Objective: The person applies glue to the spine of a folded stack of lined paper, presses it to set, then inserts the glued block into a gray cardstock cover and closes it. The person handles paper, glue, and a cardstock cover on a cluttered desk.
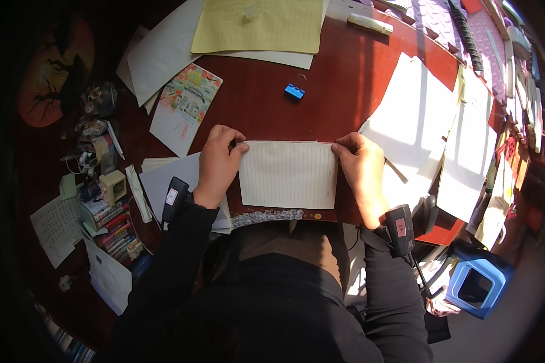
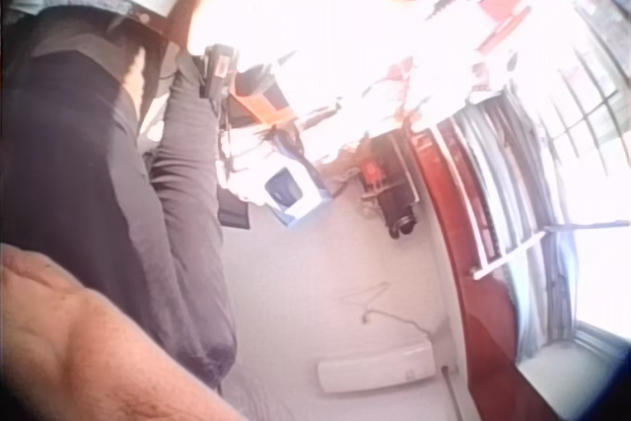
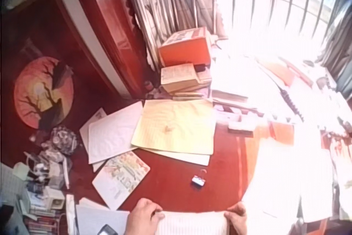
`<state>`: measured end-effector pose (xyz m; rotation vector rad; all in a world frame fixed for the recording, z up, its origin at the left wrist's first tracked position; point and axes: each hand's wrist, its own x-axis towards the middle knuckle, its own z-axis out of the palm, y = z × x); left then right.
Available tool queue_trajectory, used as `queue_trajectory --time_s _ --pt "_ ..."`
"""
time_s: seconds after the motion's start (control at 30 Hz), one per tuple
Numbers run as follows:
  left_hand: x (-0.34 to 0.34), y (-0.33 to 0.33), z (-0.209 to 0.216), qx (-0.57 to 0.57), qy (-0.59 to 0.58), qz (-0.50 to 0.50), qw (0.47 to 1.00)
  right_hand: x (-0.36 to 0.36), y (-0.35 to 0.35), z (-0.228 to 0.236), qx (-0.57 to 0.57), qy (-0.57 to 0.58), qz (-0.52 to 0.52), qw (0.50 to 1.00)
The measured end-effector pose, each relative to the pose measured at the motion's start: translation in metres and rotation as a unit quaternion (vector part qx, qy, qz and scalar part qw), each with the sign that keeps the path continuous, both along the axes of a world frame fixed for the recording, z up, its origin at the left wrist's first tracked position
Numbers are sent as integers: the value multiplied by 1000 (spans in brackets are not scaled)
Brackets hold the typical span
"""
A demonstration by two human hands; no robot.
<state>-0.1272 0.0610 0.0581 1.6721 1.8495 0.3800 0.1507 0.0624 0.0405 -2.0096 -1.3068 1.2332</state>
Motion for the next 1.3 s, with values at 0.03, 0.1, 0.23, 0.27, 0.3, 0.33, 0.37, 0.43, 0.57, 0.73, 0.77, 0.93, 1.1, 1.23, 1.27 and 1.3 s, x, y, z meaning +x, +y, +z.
queue_trajectory --time_s 0.03,0.1,0.23,0.27,0.3,0.33,0.37,0.43,0.57,0.73,0.77,0.93,1.1,1.23,1.27,1.3 --pt "-1 5 -1 -25 -8 5 1000 2 2 -1 -13 -13 4 1000" --pt "-5 14 -4 -70 -23 17 997 5 5 -2 -29 -15 12 999" --pt "-7 23 -8 -83 -26 24 996 9 12 -5 -58 -54 60 995" --pt "-8 25 -9 -95 -26 26 995 9 14 -6 -72 -51 64 994" --pt "-7 26 -9 -107 -27 28 994 9 15 -6 -76 -51 69 993" --pt "-7 28 -9 -116 -29 28 992 10 16 -5 -70 -48 74 994" --pt "-8 30 -8 -125 -21 22 992 10 18 -5 -71 -58 81 992" --pt "-8 33 -6 -135 -10 12 991 10 20 -1 -60 -72 102 990" --pt "-8 33 -5 -127 -18 8 992 7 20 16 -50 -102 110 987" --pt "-11 29 -10 -104 -39 10 994 -26 16 34 53 -186 168 967" --pt "-12 28 -11 -102 -38 7 994 -39 18 34 76 -163 188 966" --pt "-12 27 -14 -92 -43 14 995 -85 34 29 -39 -144 219 964" --pt "-13 25 -13 -108 -56 19 992 -96 40 24 -57 -138 226 963" --pt "-14 22 -11 -122 -78 11 989 -97 37 20 -39 -154 241 958" --pt "-12 21 -11 -106 -68 11 992 -97 35 19 -34 -161 242 956" --pt "-10 20 -10 -93 -56 13 994 -97 34 18 -29 -162 243 956"
